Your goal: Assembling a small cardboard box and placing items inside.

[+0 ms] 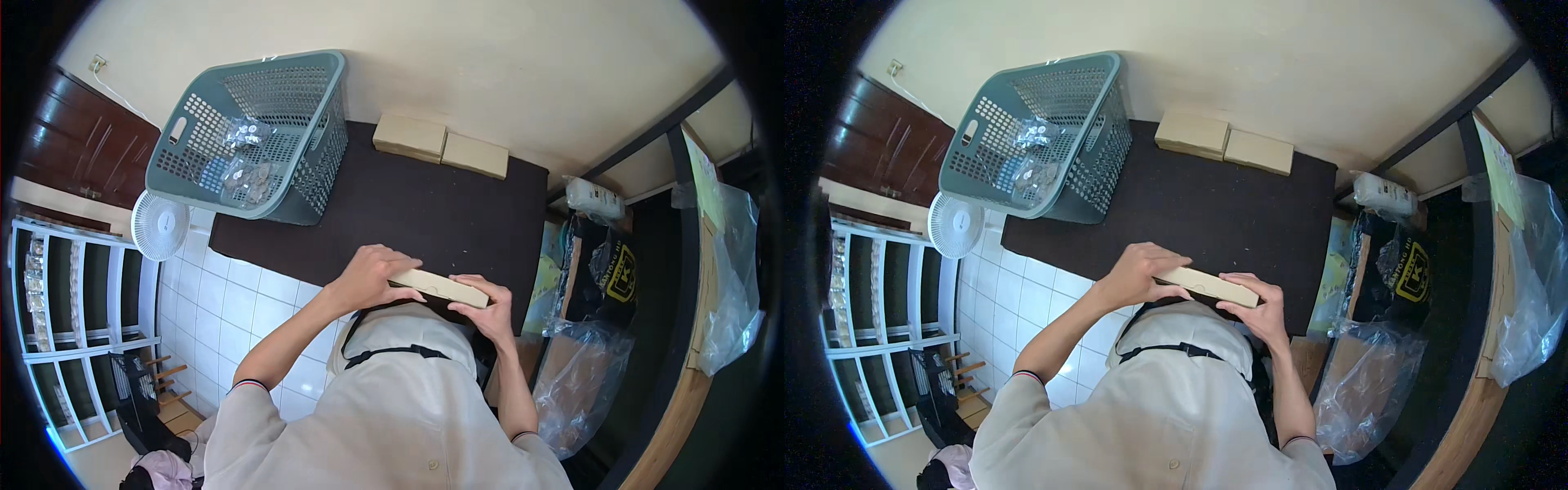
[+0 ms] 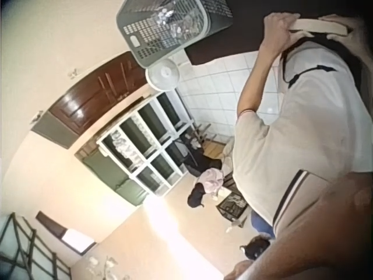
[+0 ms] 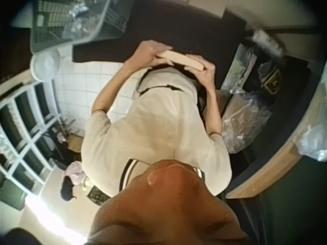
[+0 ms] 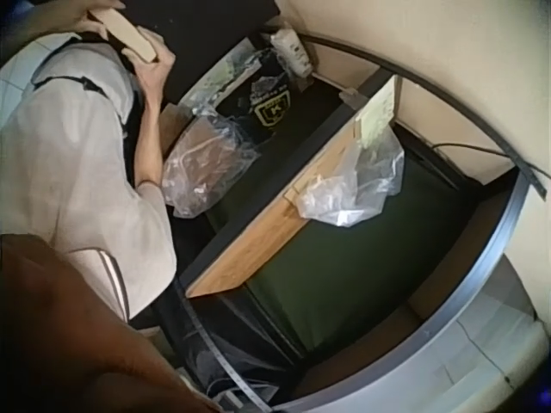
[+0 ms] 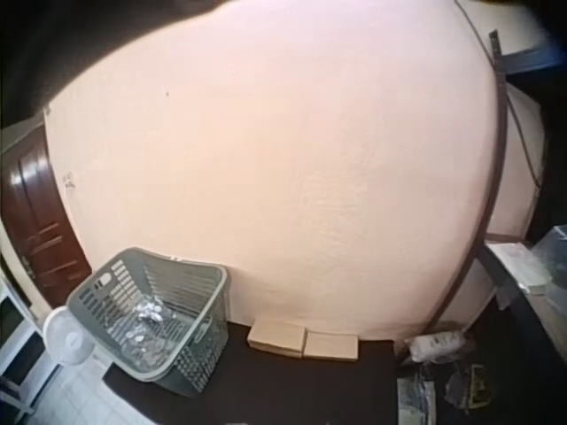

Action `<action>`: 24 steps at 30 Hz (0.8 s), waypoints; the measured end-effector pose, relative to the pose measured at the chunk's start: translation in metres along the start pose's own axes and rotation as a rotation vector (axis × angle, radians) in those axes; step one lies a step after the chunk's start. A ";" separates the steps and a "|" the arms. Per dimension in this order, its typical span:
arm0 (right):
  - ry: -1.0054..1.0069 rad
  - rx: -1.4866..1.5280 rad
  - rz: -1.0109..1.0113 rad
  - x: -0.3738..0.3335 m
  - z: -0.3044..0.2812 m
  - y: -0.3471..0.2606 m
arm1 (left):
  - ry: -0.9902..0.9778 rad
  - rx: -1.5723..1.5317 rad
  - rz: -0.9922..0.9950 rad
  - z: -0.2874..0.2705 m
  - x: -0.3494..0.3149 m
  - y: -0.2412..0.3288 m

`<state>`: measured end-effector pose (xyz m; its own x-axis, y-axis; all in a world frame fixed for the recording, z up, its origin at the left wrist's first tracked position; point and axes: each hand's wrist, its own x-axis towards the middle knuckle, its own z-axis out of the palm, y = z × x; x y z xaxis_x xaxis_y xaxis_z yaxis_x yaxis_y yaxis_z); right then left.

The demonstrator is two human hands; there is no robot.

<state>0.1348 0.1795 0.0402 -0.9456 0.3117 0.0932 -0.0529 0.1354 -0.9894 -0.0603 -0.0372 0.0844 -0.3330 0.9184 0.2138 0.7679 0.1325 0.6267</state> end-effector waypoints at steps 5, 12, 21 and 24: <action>0.016 0.114 -0.018 -0.011 0.002 -0.015 | 0.081 -0.306 -0.070 -0.001 -0.019 0.016; 0.169 -0.072 0.095 -0.019 0.013 -0.028 | 0.030 -0.539 -0.366 0.011 -0.026 0.027; 0.073 -0.084 0.271 -0.031 0.010 -0.020 | 0.005 -0.781 -0.650 0.027 -0.046 0.011; 0.069 0.052 0.145 -0.036 0.015 -0.031 | 0.022 -0.700 -0.341 0.028 -0.065 0.016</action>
<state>0.1657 0.1501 0.0657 -0.9202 0.3887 -0.0456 0.0644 0.0355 -0.9973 -0.0113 -0.0848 0.0593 -0.5054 0.8604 -0.0658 0.0987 0.1334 0.9861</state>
